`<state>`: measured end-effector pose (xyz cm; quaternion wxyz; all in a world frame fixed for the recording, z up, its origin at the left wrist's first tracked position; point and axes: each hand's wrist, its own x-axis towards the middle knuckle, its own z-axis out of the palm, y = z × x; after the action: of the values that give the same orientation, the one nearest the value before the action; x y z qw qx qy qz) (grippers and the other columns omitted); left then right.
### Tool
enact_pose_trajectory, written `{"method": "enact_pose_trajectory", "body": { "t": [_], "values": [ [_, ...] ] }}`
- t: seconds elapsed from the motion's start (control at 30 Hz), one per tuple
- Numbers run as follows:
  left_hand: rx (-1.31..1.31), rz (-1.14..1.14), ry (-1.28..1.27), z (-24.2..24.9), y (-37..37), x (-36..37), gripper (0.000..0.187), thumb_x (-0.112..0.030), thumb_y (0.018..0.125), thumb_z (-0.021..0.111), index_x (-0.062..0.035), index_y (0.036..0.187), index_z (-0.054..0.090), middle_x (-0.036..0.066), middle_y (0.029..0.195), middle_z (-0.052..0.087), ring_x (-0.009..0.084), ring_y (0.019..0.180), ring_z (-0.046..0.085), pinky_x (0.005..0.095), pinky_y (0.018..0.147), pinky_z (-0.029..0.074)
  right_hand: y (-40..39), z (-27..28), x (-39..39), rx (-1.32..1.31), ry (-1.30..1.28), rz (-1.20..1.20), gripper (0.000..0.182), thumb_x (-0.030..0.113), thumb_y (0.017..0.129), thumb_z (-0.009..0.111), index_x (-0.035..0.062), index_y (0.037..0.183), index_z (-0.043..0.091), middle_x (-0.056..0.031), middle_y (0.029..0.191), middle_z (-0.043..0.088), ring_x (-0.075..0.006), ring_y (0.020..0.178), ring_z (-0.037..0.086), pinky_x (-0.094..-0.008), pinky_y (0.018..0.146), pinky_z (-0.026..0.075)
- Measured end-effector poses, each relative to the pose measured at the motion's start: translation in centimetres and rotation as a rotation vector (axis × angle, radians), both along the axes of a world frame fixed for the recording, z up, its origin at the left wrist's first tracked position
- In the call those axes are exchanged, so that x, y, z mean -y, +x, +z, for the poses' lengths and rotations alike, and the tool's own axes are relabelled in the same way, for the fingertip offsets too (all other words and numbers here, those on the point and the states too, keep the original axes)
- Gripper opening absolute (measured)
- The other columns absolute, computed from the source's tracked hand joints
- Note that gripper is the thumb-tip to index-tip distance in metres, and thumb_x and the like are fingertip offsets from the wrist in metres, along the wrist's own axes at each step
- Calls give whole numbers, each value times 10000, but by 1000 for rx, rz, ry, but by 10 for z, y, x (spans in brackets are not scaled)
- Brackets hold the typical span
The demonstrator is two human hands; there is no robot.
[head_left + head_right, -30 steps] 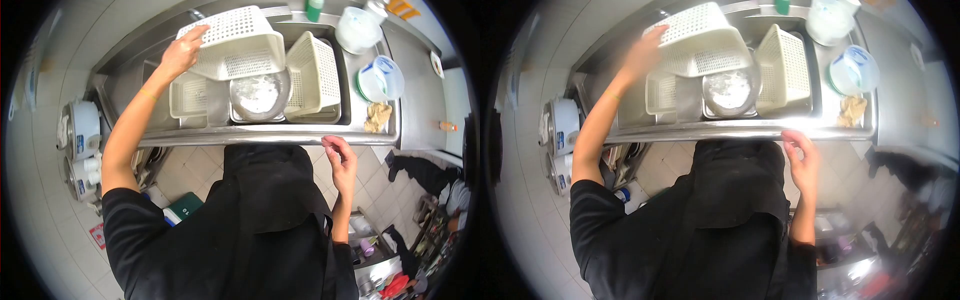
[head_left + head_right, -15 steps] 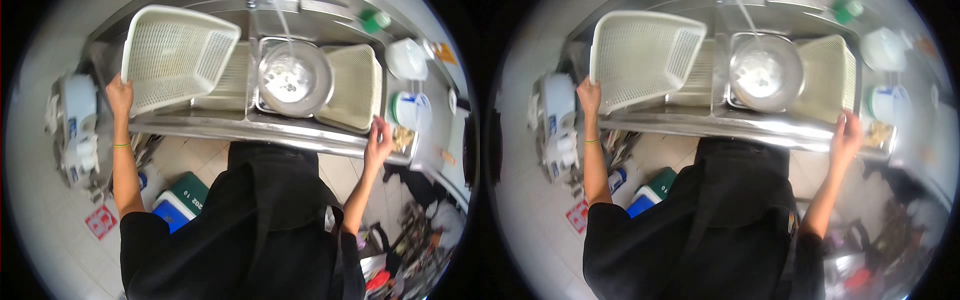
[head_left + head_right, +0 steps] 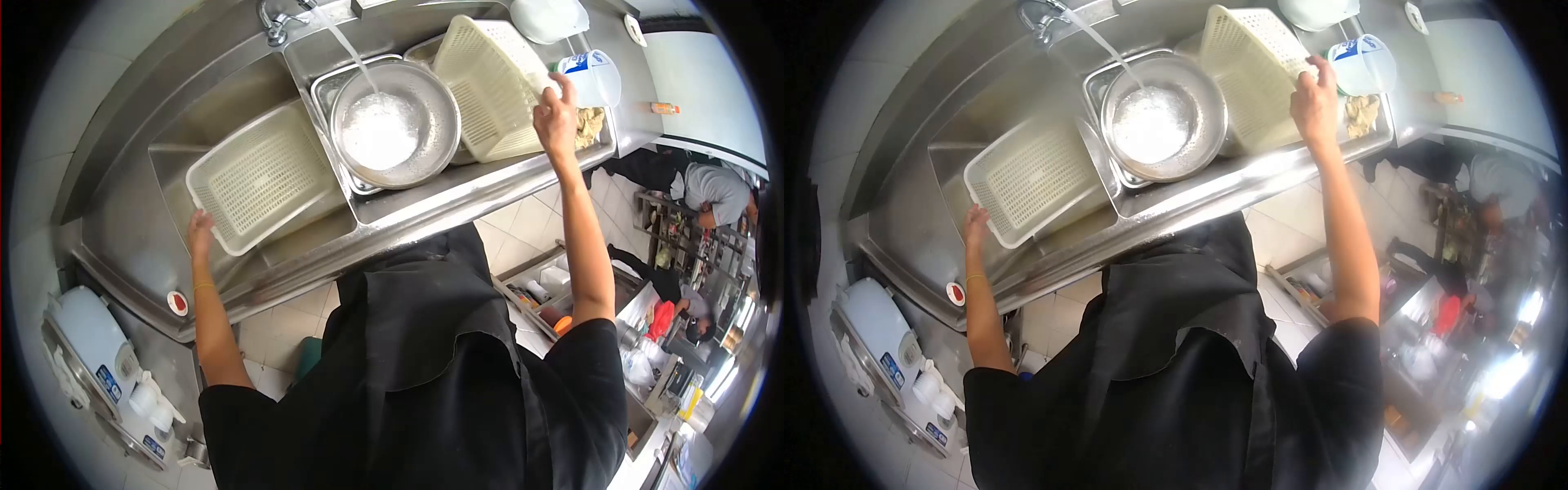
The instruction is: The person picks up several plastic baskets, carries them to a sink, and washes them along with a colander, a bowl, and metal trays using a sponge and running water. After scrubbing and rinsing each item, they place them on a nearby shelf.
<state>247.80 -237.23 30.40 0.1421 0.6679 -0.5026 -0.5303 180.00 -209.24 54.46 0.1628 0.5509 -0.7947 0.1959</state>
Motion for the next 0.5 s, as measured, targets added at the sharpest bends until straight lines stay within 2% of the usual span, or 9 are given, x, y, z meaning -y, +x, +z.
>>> {"method": "enact_pose_trajectory", "body": {
  "t": [0.03, 0.13, 0.23, 0.3, 0.33, 0.37, 0.43, 0.47, 0.5],
  "values": [
    [-7, -8, 11, 9, -12, -2, 503, -237, 866, 560, -35, 1309, 432, 119, 1220, 563, 196, 1059, 562, 301, 862, 435, 8, 21, -4, 12, 2, -14, 132, -100, 642, 529, -17, 744, 517, -169, 1193, 506, -352, 1058, 513, -404, 840, 453],
    [-229, -86, -298, 66, -86, -18, 411, -175, 869, 548, -19, 1243, 482, 102, 1109, 611, 167, 951, 603, 263, 777, 458, 34, 98, -19, -52, -66, 16, 147, -116, 661, 516, 0, 752, 508, -132, 1212, 522, -306, 992, 575, -349, 790, 488],
    [-545, -170, -325, 87, -182, -44, 400, -215, 880, 570, 10, 1204, 506, 104, 1085, 614, 181, 931, 618, 269, 785, 466, 54, 145, -33, -25, -163, -57, 172, -131, 652, 532, -3, 767, 530, -121, 1208, 554, -278, 1118, 554, -332, 868, 484],
    [-730, -277, -171, 104, -263, -68, 389, -205, 891, 568, 17, 1204, 504, 110, 1096, 608, 188, 950, 617, 291, 835, 475, 58, 154, -35, 25, -272, -68, 179, -137, 658, 514, -8, 781, 535, -109, 1197, 567, -267, 1124, 552, -318, 867, 487],
    [-732, -378, -111, 102, -299, -77, 411, -183, 894, 556, 3, 1251, 473, 121, 1138, 587, 188, 1009, 589, 298, 883, 460, 64, 151, -33, 188, -394, -34, 206, -138, 665, 501, -11, 818, 555, -93, 1175, 582, -221, 1068, 573, -286, 851, 483],
    [-843, -490, -88, 88, -332, -83, 471, -165, 879, 576, -7, 1298, 433, 132, 1195, 557, 186, 1066, 557, 304, 903, 451, 68, 148, -34, 192, -401, -23, 206, -138, 665, 501, -11, 818, 555, -93, 1175, 582, -221, 1068, 573, -286, 851, 483],
    [-793, -345, 142, 103, -388, -88, 536, -102, 820, 629, -4, 1305, 424, 135, 1229, 540, 196, 1058, 555, 299, 902, 447, 73, 137, -36, 394, -393, -180, 308, -139, 676, 498, -16, 941, 594, -85, 1171, 581, -172, 1004, 579, -260, 844, 468],
    [-829, -224, 305, 99, -407, -84, 525, -80, 799, 644, 3, 1279, 449, 132, 1210, 556, 199, 1041, 562, 293, 905, 443, 75, 125, -34, 547, -526, -89, 426, -139, 677, 502, -31, 1080, 589, -90, 1180, 571, -146, 997, 564, -241, 848, 447],
    [-827, -238, 306, 94, -414, -74, 525, -80, 799, 644, 3, 1279, 449, 132, 1210, 556, 199, 1041, 562, 293, 905, 443, 72, 109, -41, 697, -535, -90, 506, -138, 677, 515, -47, 1174, 548, -108, 1184, 568, -149, 1041, 549, -242, 852, 445]
  ]
}}
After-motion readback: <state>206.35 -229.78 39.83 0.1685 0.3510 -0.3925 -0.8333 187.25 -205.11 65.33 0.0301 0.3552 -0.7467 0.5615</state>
